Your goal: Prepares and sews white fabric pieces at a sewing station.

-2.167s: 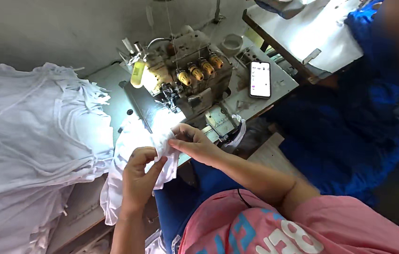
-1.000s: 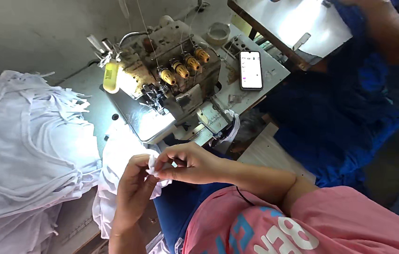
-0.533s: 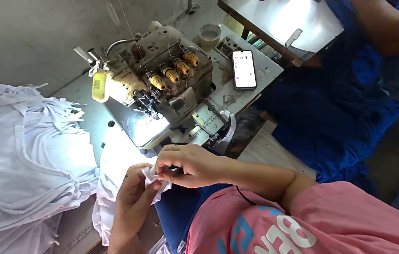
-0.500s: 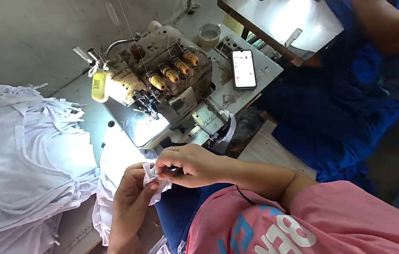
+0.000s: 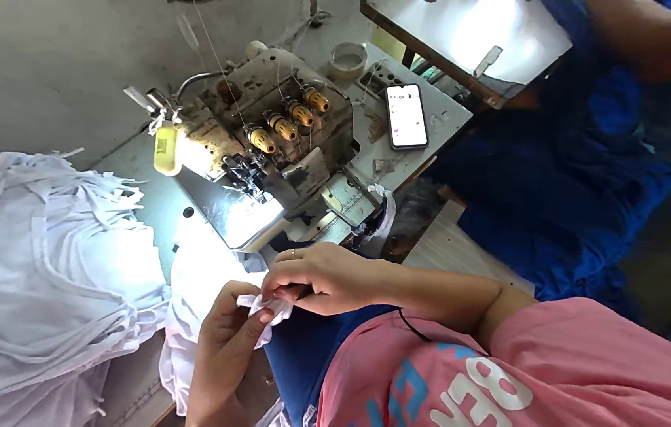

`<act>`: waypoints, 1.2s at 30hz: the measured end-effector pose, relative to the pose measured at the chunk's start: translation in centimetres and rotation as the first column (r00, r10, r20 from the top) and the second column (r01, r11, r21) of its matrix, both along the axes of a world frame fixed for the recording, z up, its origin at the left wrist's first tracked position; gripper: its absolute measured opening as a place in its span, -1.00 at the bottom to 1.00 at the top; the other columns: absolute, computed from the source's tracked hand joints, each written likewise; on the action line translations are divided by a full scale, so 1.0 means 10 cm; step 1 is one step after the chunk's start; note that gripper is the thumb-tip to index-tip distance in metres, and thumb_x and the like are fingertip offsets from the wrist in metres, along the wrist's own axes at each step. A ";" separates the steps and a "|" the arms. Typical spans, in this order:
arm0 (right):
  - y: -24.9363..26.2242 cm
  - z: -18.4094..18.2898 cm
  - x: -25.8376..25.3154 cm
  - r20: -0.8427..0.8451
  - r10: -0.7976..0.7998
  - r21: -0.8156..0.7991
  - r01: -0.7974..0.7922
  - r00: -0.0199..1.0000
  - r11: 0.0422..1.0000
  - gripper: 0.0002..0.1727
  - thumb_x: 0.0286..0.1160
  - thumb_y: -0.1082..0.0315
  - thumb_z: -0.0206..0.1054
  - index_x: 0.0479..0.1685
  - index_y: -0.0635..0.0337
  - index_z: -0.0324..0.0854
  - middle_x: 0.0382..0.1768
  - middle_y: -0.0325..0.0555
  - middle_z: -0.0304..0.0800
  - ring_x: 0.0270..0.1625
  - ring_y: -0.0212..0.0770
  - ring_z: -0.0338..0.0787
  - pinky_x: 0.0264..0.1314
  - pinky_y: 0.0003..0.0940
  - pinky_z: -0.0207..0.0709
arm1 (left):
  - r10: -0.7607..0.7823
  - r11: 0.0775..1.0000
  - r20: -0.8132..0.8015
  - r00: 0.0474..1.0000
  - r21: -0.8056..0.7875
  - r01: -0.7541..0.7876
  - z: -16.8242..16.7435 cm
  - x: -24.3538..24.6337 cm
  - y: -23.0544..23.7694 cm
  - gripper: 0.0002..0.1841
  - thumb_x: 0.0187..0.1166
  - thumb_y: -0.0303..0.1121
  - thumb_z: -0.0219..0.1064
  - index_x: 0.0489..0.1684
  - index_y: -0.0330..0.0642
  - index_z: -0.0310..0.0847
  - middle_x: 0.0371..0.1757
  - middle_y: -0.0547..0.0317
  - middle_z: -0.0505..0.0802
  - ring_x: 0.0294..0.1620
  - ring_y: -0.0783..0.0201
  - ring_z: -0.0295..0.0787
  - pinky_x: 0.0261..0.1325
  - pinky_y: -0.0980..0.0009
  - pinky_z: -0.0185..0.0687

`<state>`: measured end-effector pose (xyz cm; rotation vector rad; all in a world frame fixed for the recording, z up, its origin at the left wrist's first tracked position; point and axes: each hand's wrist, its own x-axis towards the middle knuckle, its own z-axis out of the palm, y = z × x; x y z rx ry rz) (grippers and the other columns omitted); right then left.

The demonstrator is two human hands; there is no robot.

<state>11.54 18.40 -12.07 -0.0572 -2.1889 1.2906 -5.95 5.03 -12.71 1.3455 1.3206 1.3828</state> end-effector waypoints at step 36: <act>0.90 -0.11 0.73 0.341 -0.555 0.173 0.530 0.759 0.830 -0.55 0.44 0.11 0.51 0.16 0.25 0.73 0.14 0.12 0.78 0.16 0.04 0.78 0.18 0.11 0.67 | 0.294 0.954 -0.185 0.938 0.126 -0.274 0.10 0.07 0.06 -0.88 0.64 -0.19 0.39 0.01 0.22 0.63 -0.10 0.81 0.81 -0.06 0.75 0.74 0.06 0.70 0.70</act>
